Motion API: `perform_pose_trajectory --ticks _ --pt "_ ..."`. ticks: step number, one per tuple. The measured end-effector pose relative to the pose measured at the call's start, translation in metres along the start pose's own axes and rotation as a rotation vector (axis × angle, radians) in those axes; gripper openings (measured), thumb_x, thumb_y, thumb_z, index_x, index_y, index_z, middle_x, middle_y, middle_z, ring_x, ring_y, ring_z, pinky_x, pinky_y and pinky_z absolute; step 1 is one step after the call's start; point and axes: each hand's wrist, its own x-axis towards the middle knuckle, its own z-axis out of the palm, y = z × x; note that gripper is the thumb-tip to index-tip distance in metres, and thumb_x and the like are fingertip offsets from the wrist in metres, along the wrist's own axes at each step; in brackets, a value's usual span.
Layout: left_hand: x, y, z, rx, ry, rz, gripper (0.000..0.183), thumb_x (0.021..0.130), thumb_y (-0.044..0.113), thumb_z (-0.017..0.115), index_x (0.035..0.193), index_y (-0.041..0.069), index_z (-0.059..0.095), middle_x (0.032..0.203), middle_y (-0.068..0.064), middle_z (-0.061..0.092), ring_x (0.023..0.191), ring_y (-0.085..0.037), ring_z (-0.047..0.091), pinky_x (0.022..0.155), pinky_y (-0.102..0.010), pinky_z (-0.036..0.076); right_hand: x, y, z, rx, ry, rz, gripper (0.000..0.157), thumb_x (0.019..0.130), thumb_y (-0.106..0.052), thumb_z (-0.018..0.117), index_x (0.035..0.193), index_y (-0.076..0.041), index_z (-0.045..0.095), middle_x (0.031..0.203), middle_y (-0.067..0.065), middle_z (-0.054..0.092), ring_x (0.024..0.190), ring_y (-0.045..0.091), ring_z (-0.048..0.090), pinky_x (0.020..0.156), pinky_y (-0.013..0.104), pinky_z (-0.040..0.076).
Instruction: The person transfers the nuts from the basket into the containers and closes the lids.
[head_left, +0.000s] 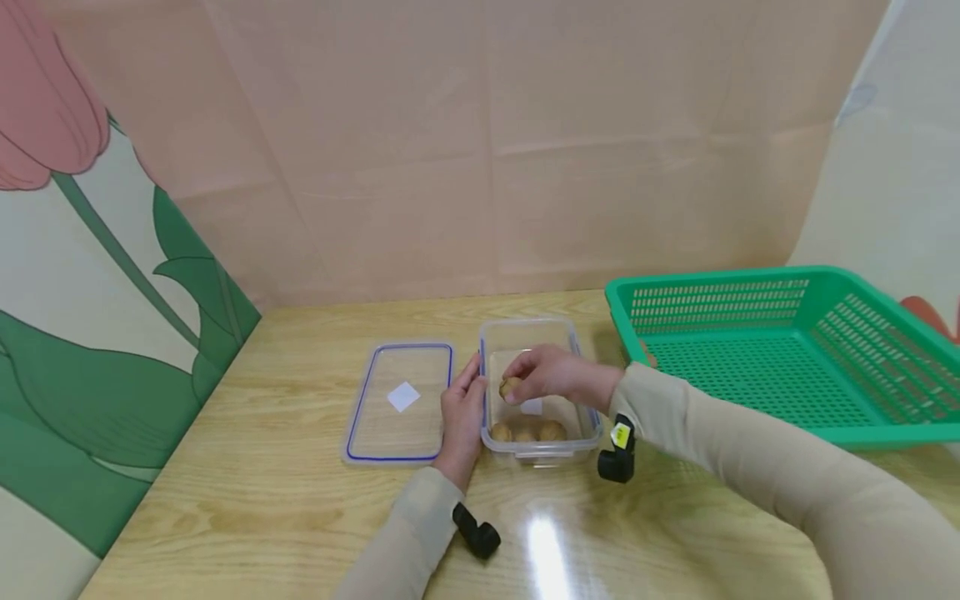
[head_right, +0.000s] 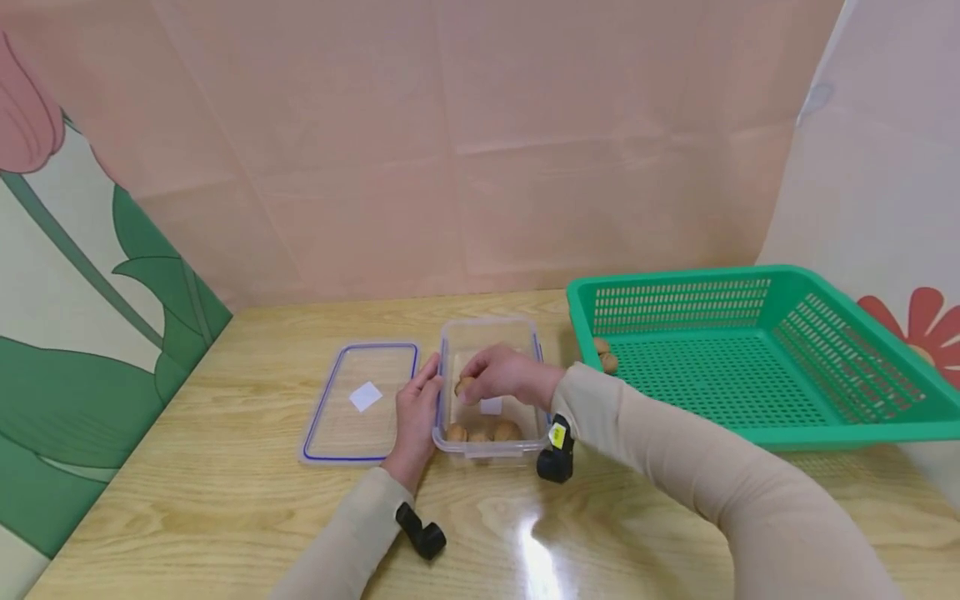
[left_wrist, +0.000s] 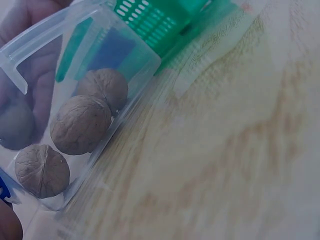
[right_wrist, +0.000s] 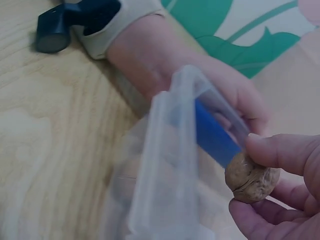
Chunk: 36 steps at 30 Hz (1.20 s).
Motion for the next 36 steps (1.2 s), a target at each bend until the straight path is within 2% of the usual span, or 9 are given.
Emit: perform_pose_trajectory --ticks 8,17,22,26,31,36 --pt "-0.002 0.004 0.0 -0.007 -0.008 0.013 0.042 0.088 0.004 0.048 0.13 0.002 0.05 0.138 -0.01 0.046 0.133 -0.019 0.035 0.11 -0.034 0.031 0.006 0.002 0.014 -0.031 0.002 0.037 0.032 0.075 -0.01 0.074 0.103 -0.002 0.062 0.096 0.006 0.063 0.085 0.017 0.057 0.075 0.027 0.05" --pt "0.001 0.0 0.0 -0.007 0.001 0.008 0.042 0.087 0.004 0.049 0.129 0.002 0.051 0.137 -0.009 0.047 0.133 -0.019 0.035 0.11 -0.034 0.03 0.007 0.007 0.026 -0.027 -0.003 0.025 0.03 0.074 -0.007 0.074 0.102 -0.001 0.065 0.092 0.004 0.065 0.084 0.015 0.055 0.078 0.026 0.046" --pt "0.0 0.0 0.0 -0.031 0.002 -0.013 0.042 0.087 0.004 0.049 0.129 0.004 0.051 0.138 -0.009 0.047 0.133 -0.017 0.035 0.11 -0.031 0.031 0.008 0.011 0.034 -0.026 0.032 -0.002 0.031 0.071 -0.005 0.075 0.1 0.001 0.065 0.087 0.002 0.065 0.08 0.014 0.054 0.075 0.023 0.044" --pt "0.0 0.001 0.0 -0.024 -0.004 -0.013 0.042 0.087 0.005 0.049 0.13 0.005 0.052 0.138 -0.008 0.046 0.133 -0.017 0.035 0.11 -0.032 0.03 0.008 0.015 0.038 -0.036 0.067 -0.055 0.033 0.069 -0.004 0.075 0.1 0.004 0.065 0.085 0.003 0.067 0.077 0.01 0.053 0.073 0.02 0.044" --pt "0.0 0.001 -0.001 -0.012 -0.006 -0.005 0.042 0.088 0.006 0.049 0.13 0.005 0.051 0.138 -0.007 0.047 0.132 -0.016 0.035 0.11 -0.032 0.03 0.009 0.017 0.042 -0.039 0.082 -0.079 0.032 0.069 -0.003 0.075 0.099 0.005 0.066 0.083 0.003 0.067 0.073 0.009 0.054 0.069 0.019 0.046" --pt "-0.001 0.002 -0.001 -0.019 -0.014 0.004 0.042 0.089 0.005 0.049 0.131 0.004 0.05 0.139 -0.008 0.046 0.133 -0.017 0.034 0.111 -0.033 0.029 0.008 0.014 0.041 -0.072 0.098 -0.044 0.036 0.069 -0.005 0.075 0.103 0.004 0.065 0.093 0.007 0.068 0.083 0.014 0.057 0.077 0.025 0.049"
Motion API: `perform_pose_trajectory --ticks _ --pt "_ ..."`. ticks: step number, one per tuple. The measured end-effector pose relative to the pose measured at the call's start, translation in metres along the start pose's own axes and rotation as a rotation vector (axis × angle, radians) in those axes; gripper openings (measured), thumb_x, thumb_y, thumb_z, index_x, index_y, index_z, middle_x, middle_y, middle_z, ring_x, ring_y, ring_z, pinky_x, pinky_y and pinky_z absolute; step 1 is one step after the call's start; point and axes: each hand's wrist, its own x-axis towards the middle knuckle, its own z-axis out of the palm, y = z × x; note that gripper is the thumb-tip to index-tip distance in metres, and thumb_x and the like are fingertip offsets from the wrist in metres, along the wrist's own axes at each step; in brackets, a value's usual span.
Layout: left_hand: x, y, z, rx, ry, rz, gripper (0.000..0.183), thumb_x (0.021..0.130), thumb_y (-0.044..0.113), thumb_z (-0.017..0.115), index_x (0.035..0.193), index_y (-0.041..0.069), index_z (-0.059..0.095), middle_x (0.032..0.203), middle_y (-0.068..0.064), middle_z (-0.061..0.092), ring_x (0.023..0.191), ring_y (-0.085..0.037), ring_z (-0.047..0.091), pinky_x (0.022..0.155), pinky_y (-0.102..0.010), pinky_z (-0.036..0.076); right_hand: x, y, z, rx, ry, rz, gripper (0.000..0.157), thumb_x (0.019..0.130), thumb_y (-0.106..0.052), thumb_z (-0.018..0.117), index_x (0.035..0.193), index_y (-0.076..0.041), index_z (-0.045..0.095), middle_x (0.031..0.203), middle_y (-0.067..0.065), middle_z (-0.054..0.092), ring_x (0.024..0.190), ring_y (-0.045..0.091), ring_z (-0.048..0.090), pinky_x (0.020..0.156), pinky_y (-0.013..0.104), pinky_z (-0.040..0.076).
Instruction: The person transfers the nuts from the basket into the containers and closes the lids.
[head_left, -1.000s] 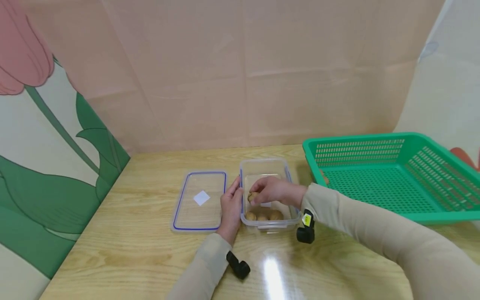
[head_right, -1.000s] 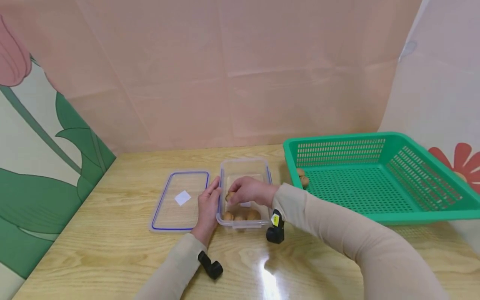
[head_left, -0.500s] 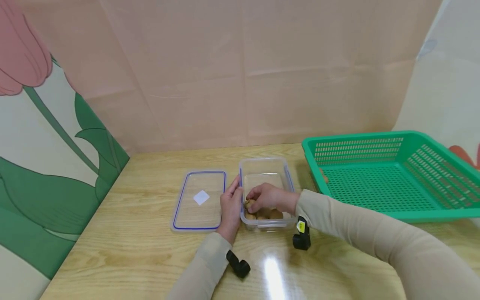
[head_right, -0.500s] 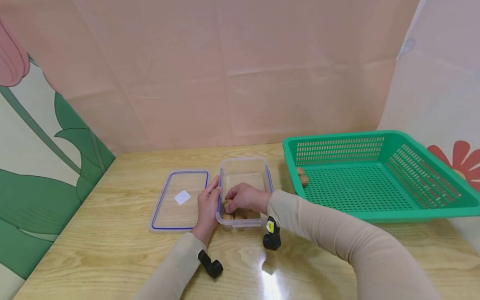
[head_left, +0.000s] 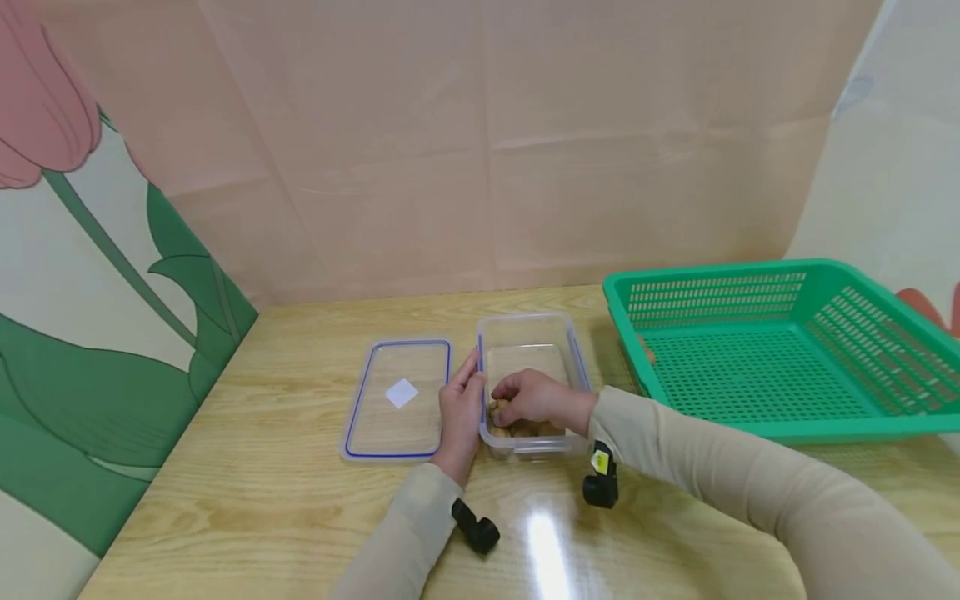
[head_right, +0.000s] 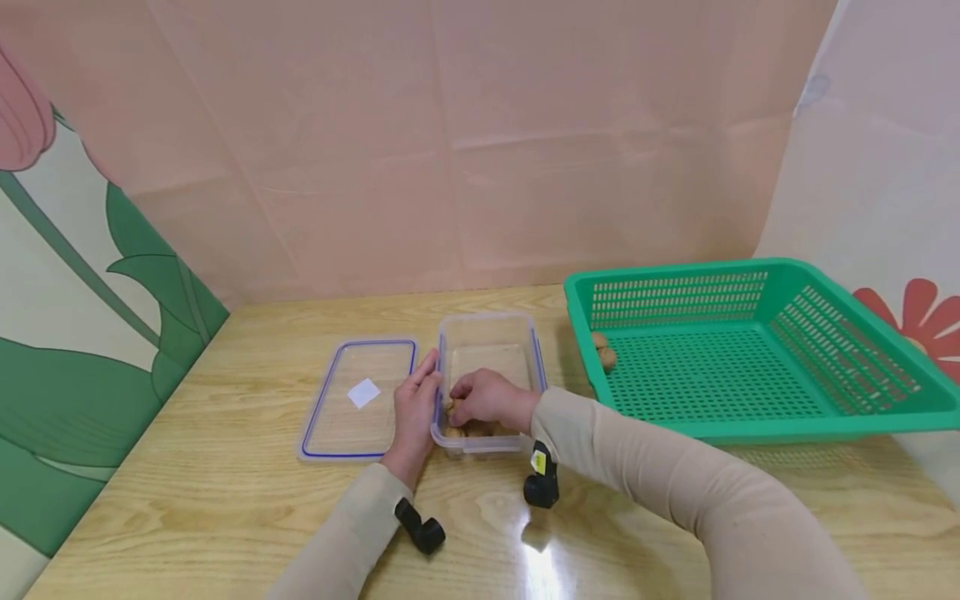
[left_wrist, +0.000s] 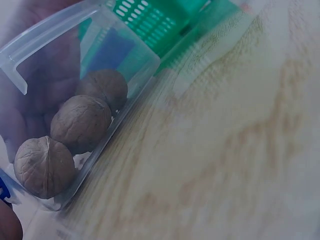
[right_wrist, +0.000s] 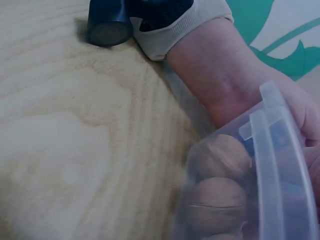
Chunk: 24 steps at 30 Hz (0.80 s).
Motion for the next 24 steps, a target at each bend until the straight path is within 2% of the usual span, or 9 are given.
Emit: perform_pose_trajectory --ticks 4,6,12,16,19,24 --pt "0.0 0.0 0.001 0.005 0.001 0.002 0.042 0.089 0.004 0.049 0.13 0.004 0.051 0.138 -0.009 0.047 0.133 -0.017 0.035 0.11 -0.032 0.03 -0.002 -0.008 -0.008 -0.043 0.031 0.038 0.042 0.07 -0.011 0.075 0.109 0.002 0.063 0.107 0.013 0.065 0.099 0.022 0.058 0.09 0.036 0.049" --pt "0.0 0.0 0.001 0.014 0.002 0.012 0.042 0.088 0.004 0.049 0.13 0.003 0.051 0.138 -0.01 0.047 0.132 -0.019 0.036 0.11 -0.033 0.031 -0.003 -0.013 -0.015 -0.028 0.043 0.052 0.043 0.073 -0.013 0.074 0.112 0.001 0.062 0.113 0.014 0.063 0.104 0.026 0.057 0.093 0.04 0.047" --pt "0.001 0.0 0.0 0.008 -0.006 0.004 0.041 0.089 0.005 0.049 0.131 0.006 0.051 0.139 -0.008 0.046 0.132 -0.018 0.037 0.109 -0.032 0.033 -0.01 -0.028 -0.04 0.052 0.053 0.005 0.043 0.08 -0.013 0.068 0.119 0.002 0.057 0.119 0.018 0.059 0.11 0.03 0.055 0.096 0.042 0.046" --pt "0.0 0.002 -0.001 -0.009 -0.028 -0.026 0.042 0.09 0.004 0.048 0.132 0.006 0.048 0.141 -0.007 0.043 0.133 -0.018 0.034 0.11 -0.032 0.031 -0.016 -0.035 -0.061 0.088 0.056 0.007 0.044 0.084 -0.015 0.065 0.123 0.0 0.054 0.124 0.018 0.056 0.115 0.031 0.052 0.1 0.044 0.042" --pt "-0.002 0.008 -0.001 -0.001 -0.033 -0.043 0.043 0.09 0.003 0.048 0.133 0.003 0.046 0.141 -0.008 0.042 0.134 -0.019 0.033 0.111 -0.032 0.029 -0.022 -0.036 -0.077 0.083 0.064 0.011 0.046 0.085 -0.017 0.063 0.127 -0.001 0.051 0.127 0.018 0.054 0.119 0.032 0.048 0.103 0.046 0.038" --pt "-0.005 0.016 0.0 0.008 -0.034 -0.033 0.043 0.09 0.001 0.048 0.132 0.0 0.046 0.14 -0.009 0.043 0.134 -0.022 0.033 0.11 -0.033 0.029 -0.031 -0.031 -0.098 0.108 0.086 -0.001 0.047 0.087 -0.018 0.061 0.129 -0.001 0.048 0.131 0.02 0.05 0.122 0.033 0.044 0.106 0.049 0.035"
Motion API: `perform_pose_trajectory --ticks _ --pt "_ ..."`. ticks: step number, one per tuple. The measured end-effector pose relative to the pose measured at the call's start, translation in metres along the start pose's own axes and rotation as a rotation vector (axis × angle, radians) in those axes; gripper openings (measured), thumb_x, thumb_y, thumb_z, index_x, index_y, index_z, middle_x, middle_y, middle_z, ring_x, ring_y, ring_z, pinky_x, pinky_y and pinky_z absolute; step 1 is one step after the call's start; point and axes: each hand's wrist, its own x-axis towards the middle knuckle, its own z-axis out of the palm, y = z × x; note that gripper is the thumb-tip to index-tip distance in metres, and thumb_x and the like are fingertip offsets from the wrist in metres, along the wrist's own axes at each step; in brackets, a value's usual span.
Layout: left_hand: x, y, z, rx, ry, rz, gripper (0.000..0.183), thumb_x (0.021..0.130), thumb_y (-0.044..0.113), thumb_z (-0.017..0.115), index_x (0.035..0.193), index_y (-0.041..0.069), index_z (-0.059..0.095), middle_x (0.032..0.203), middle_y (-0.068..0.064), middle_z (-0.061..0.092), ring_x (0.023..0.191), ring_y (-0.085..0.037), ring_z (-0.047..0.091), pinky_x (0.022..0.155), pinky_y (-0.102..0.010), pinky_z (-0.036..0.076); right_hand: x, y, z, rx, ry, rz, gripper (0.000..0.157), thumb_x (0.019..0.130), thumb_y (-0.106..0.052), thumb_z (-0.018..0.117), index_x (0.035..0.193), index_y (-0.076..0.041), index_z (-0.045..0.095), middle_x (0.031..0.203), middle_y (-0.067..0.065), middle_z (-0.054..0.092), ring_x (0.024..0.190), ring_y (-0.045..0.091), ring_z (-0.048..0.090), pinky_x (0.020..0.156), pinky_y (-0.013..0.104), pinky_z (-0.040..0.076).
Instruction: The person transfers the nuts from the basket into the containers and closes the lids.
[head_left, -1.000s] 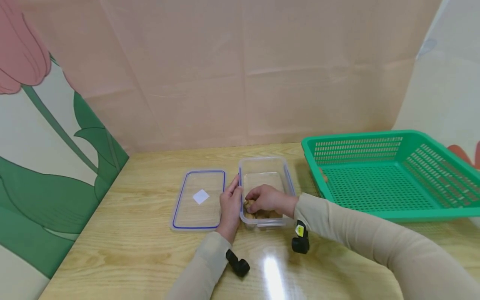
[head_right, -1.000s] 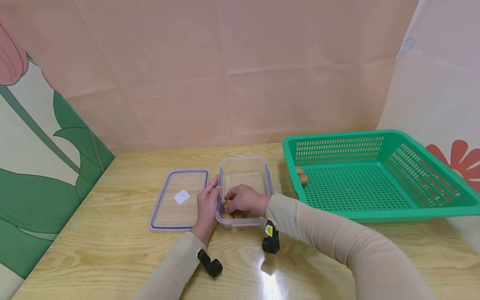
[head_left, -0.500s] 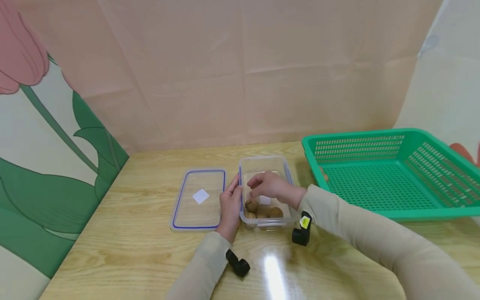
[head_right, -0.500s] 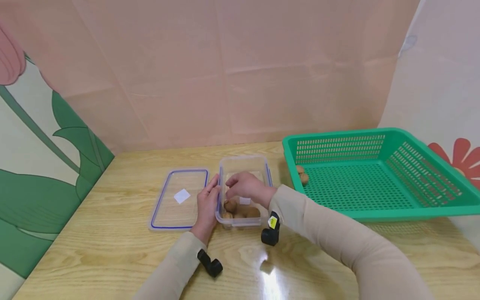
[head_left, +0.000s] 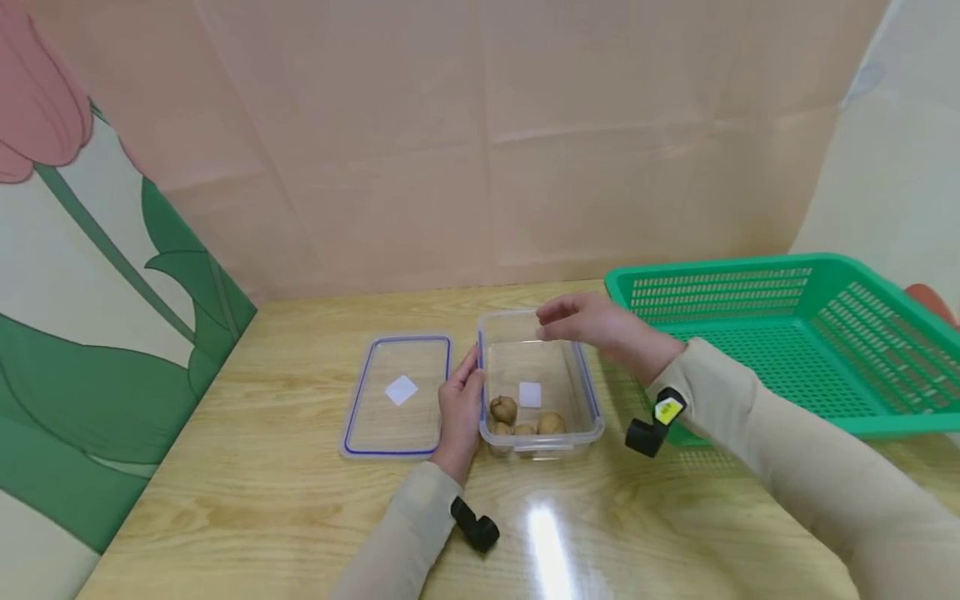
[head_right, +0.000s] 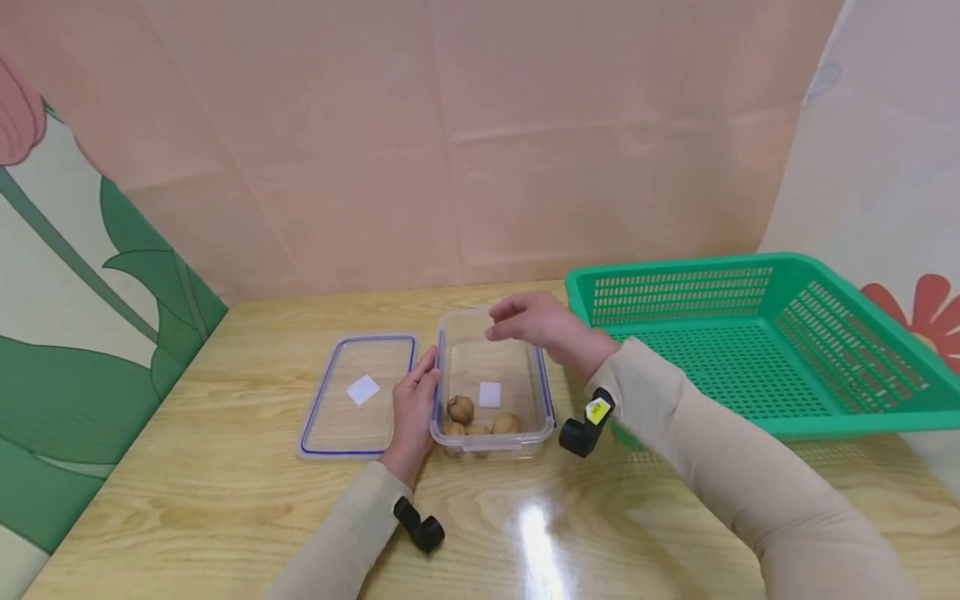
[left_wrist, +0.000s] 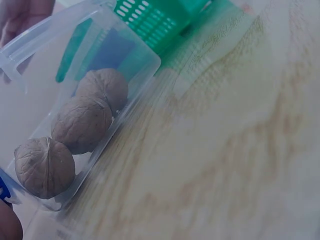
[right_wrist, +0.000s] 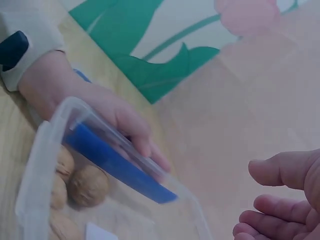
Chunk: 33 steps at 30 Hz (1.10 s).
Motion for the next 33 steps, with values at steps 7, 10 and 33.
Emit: perform_pose_trajectory --ticks 7,10,33 --pt "0.005 -0.014 -0.001 0.0 0.016 0.01 0.042 0.09 0.004 0.048 0.132 0.006 0.048 0.141 -0.007 0.043 0.134 -0.019 0.033 0.11 -0.031 0.029 -0.008 0.008 -0.025 0.028 -0.019 -0.07 0.045 0.088 -0.019 0.061 0.128 -0.001 0.05 0.129 0.018 0.053 0.122 0.031 0.045 0.106 0.05 0.034" --pt "0.006 -0.016 -0.001 -0.006 0.019 0.008 0.042 0.09 0.005 0.048 0.132 0.008 0.049 0.141 -0.005 0.044 0.134 -0.018 0.033 0.11 -0.031 0.03 -0.01 0.014 -0.037 0.005 -0.029 -0.094 0.046 0.088 -0.021 0.062 0.127 -0.001 0.051 0.128 0.017 0.053 0.122 0.031 0.045 0.106 0.05 0.034" --pt "0.008 -0.014 -0.002 -0.003 0.025 -0.002 0.041 0.09 0.004 0.048 0.131 0.007 0.05 0.14 -0.005 0.045 0.134 -0.018 0.034 0.109 -0.03 0.031 -0.018 0.075 -0.109 -0.126 -0.01 -0.048 0.055 0.089 -0.033 0.06 0.131 0.0 0.046 0.129 0.014 0.053 0.1 -0.002 0.053 0.094 0.031 0.046"
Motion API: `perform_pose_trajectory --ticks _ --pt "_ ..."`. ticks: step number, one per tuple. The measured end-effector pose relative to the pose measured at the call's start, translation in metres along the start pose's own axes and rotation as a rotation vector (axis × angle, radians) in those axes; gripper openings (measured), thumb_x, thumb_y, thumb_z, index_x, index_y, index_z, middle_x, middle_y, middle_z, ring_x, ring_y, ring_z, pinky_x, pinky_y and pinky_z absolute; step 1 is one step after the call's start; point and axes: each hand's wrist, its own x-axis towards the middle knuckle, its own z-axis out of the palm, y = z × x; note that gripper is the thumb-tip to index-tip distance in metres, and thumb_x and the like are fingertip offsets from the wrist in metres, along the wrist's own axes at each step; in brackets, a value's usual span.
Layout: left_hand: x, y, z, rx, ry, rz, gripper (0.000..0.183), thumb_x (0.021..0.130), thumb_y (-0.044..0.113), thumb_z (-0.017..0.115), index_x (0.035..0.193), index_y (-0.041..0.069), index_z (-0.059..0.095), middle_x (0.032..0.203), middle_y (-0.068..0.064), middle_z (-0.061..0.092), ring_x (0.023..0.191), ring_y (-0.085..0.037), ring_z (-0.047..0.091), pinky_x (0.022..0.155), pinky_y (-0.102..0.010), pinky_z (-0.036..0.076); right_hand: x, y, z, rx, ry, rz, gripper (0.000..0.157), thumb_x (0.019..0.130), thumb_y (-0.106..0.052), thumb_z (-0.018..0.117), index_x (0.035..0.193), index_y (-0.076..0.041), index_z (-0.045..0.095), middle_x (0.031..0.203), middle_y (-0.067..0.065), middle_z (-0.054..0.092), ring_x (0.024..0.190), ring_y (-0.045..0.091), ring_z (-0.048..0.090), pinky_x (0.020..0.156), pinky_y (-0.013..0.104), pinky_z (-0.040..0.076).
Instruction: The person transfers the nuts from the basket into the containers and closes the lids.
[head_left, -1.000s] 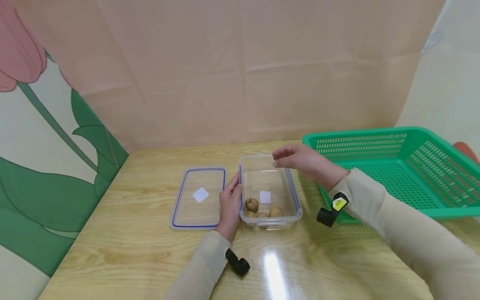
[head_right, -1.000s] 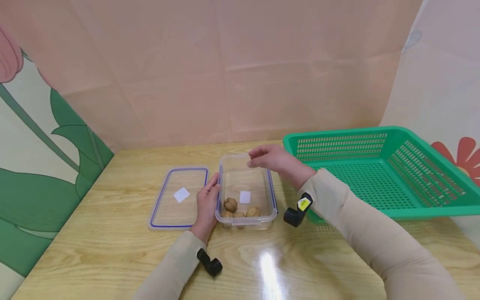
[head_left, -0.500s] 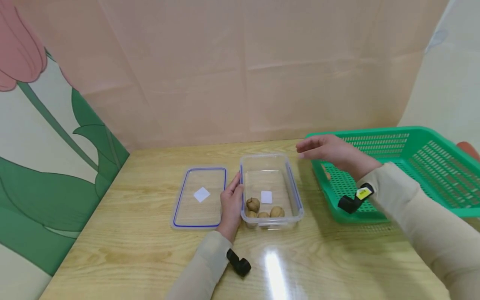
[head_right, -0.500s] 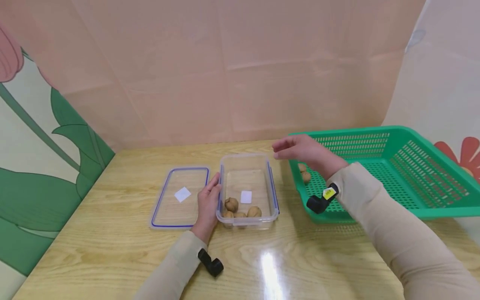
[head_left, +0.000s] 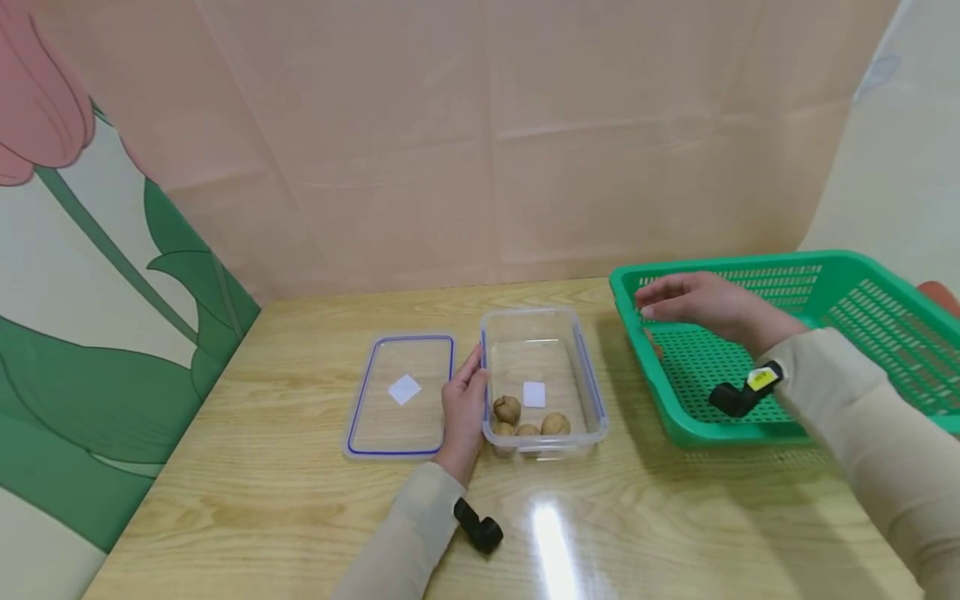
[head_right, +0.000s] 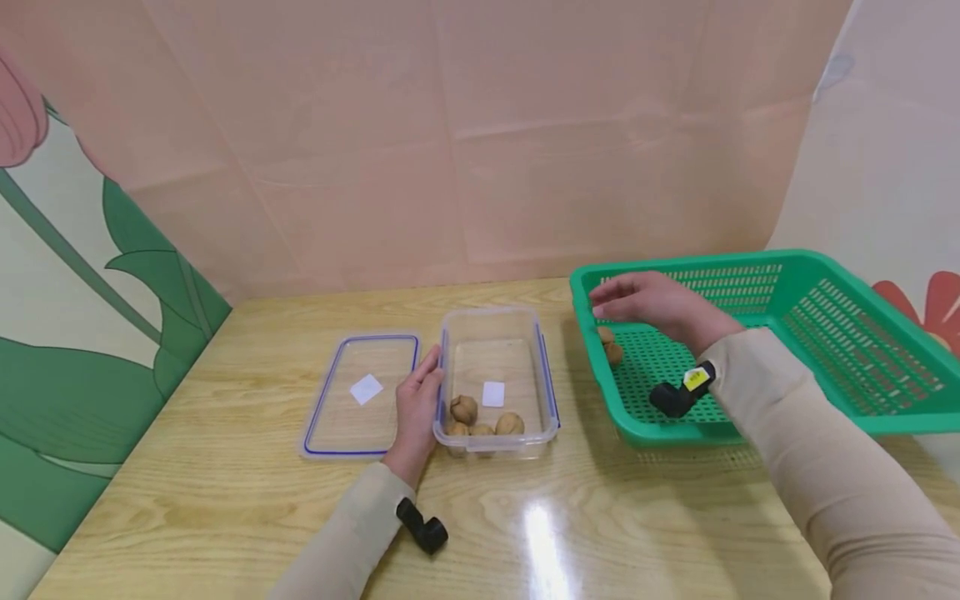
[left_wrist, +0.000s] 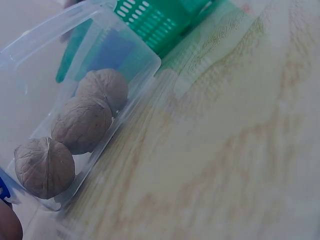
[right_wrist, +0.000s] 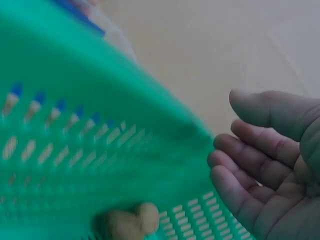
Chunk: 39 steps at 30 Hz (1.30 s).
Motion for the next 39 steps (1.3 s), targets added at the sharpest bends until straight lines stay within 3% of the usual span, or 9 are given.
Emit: perform_pose_trajectory --ticks 5,8,17,23,26,29,34,39 --pt "0.0 -0.002 0.001 0.017 -0.002 0.024 0.041 0.091 0.006 0.048 0.132 0.007 0.049 0.14 -0.006 0.044 0.134 -0.019 0.034 0.109 -0.031 0.031 0.002 0.015 -0.007 0.04 -0.029 -0.019 0.054 0.088 -0.025 0.063 0.13 0.003 0.045 0.123 0.007 0.058 0.1 -0.003 0.055 0.088 0.019 0.046" --pt "0.0 -0.003 0.001 0.012 -0.004 0.016 0.042 0.09 0.006 0.048 0.132 0.007 0.049 0.14 -0.005 0.045 0.133 -0.017 0.035 0.109 -0.03 0.031 0.002 0.021 -0.01 0.052 -0.055 -0.022 0.053 0.087 -0.022 0.064 0.13 0.002 0.045 0.126 0.01 0.057 0.102 -0.002 0.055 0.086 0.016 0.045" --pt "0.003 -0.003 0.001 -0.023 0.003 0.026 0.04 0.09 0.002 0.048 0.13 0.005 0.051 0.139 -0.007 0.046 0.133 -0.019 0.036 0.108 -0.029 0.032 0.007 0.034 -0.014 0.034 -0.127 -0.007 0.057 0.086 -0.02 0.064 0.133 0.003 0.042 0.136 0.021 0.046 0.113 0.012 0.054 0.099 0.037 0.043" --pt "0.002 -0.002 -0.001 0.003 -0.022 0.01 0.041 0.09 0.0 0.046 0.131 -0.001 0.047 0.14 -0.013 0.042 0.134 -0.024 0.033 0.109 -0.033 0.031 0.012 0.051 -0.012 0.031 -0.186 -0.016 0.057 0.084 -0.017 0.066 0.132 0.004 0.044 0.135 0.023 0.046 0.119 0.027 0.05 0.093 0.031 0.047" --pt "0.002 -0.003 -0.001 -0.002 -0.018 0.011 0.041 0.09 0.001 0.047 0.131 -0.002 0.047 0.14 -0.013 0.043 0.134 -0.023 0.034 0.109 -0.032 0.031 0.015 0.055 -0.011 0.022 -0.189 -0.007 0.056 0.083 -0.017 0.067 0.13 0.003 0.045 0.133 0.021 0.048 0.121 0.035 0.046 0.093 0.036 0.048" --pt "0.001 -0.003 0.0 0.001 -0.01 0.021 0.041 0.091 0.003 0.047 0.131 0.001 0.048 0.14 -0.011 0.044 0.133 -0.021 0.035 0.109 -0.031 0.031 0.019 0.058 -0.009 0.009 -0.196 -0.001 0.055 0.081 -0.017 0.07 0.127 0.004 0.048 0.129 0.02 0.052 0.117 0.033 0.05 0.092 0.04 0.049" --pt "0.001 -0.005 0.002 0.009 0.003 0.034 0.041 0.09 0.006 0.048 0.131 0.004 0.049 0.14 -0.009 0.045 0.133 -0.02 0.036 0.109 -0.03 0.031 0.023 0.063 -0.008 -0.027 -0.216 0.028 0.051 0.077 -0.016 0.073 0.121 0.004 0.054 0.12 0.016 0.059 0.108 0.024 0.056 0.089 0.039 0.051" --pt "0.001 -0.006 0.002 0.006 0.009 0.022 0.041 0.09 0.005 0.049 0.13 0.007 0.051 0.139 -0.006 0.046 0.133 -0.019 0.036 0.108 -0.029 0.032 0.024 0.07 -0.008 -0.051 -0.248 0.042 0.057 0.079 -0.016 0.071 0.127 0.006 0.049 0.126 0.022 0.054 0.116 0.036 0.05 0.092 0.043 0.05"
